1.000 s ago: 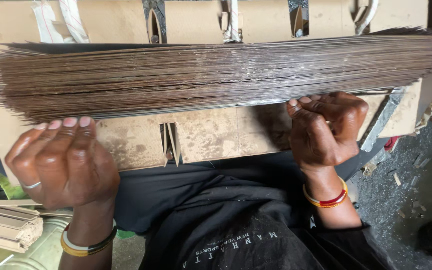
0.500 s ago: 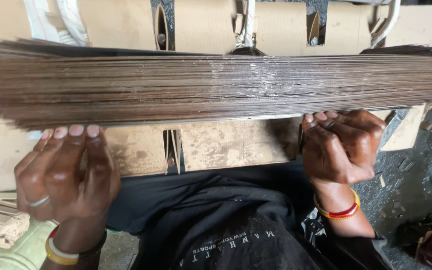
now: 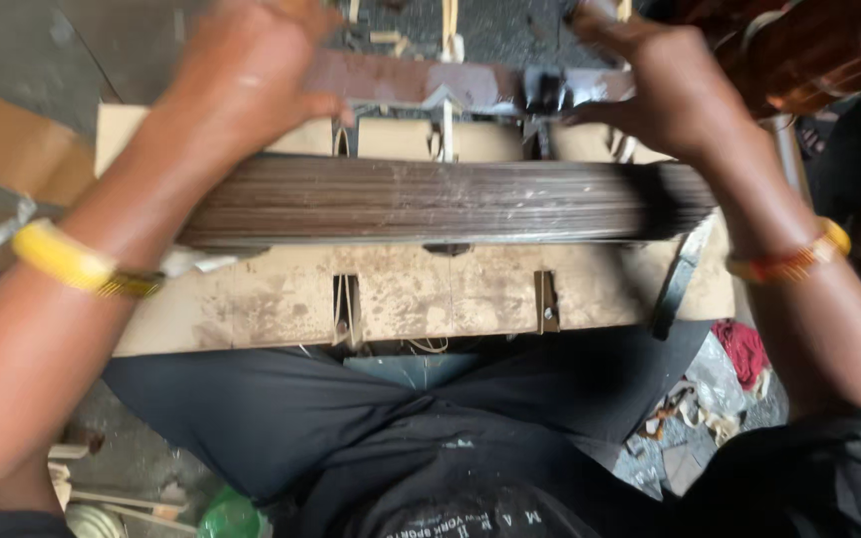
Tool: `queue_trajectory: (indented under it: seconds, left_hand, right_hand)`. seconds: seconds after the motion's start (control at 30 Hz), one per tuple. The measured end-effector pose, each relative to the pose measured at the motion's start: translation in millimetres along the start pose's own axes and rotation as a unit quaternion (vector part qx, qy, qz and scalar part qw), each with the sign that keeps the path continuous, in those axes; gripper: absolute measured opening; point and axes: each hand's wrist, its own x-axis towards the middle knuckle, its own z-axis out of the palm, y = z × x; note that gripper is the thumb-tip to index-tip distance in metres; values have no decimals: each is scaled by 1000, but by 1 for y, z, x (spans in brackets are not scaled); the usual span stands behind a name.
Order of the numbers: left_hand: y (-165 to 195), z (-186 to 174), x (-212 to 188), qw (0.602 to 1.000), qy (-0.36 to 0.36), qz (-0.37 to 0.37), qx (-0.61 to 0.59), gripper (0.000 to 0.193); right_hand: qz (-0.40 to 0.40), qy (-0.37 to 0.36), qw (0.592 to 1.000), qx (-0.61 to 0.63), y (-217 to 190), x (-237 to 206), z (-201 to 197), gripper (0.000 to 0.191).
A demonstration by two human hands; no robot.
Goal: The person sits on the floor and repeatedly aligns a bundle of thin wooden sticks on a wooden jig. They use both hands to straighten and adjust the sticks, occasionally using a metal bar to press them into place.
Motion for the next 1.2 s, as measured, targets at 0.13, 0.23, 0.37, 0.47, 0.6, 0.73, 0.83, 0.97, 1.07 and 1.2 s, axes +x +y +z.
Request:
queue_trajectory:
  seconds: [0.13,0.23,0.37,0.47,0.6,0.73,0.83,0.97,1.07,1.2]
  left_hand:
    - [-5,31,34,996,-90,-6,-20,64]
    - [0,29,37,994,-103,-47,2,46]
    - [1,28,36,995,-80,-50,-36,52]
    - [-3,34,35,993,-94,-60,-48,54]
    - [-10,47,34,996,-31,-33,-83,76]
    - [-14,56,36,993,-82,-65,-59,59]
    - [-14,57,35,997,-48,-27,-50,57]
    - [-13,54,33,998,-29,-18,-56,53]
    - [-11,51,32,998,-29,-18,-55,52]
    - [-8,44,32,997,-17,-24,-69,50]
  right_hand:
    - [157,-224,957,-95,-8,37,11,75]
    - [143,-227,956,-120,-21,43,2,63]
    - [89,-192,969,-126,-20,41,2,59]
    - [81,-162,977,-110,-11,36,9,64]
    - [43,-123,987,-98,9,30,23,61]
    - [62,-146,976,-146,20,29,34,62]
    - [47,-152,972,-175,20,31,36,67]
    - [35,-153,966,-206,14,33,25,67]
    - [41,-163,961,-219,4,35,14,66]
    - [7,-144,968,-207,-9,39,1,62]
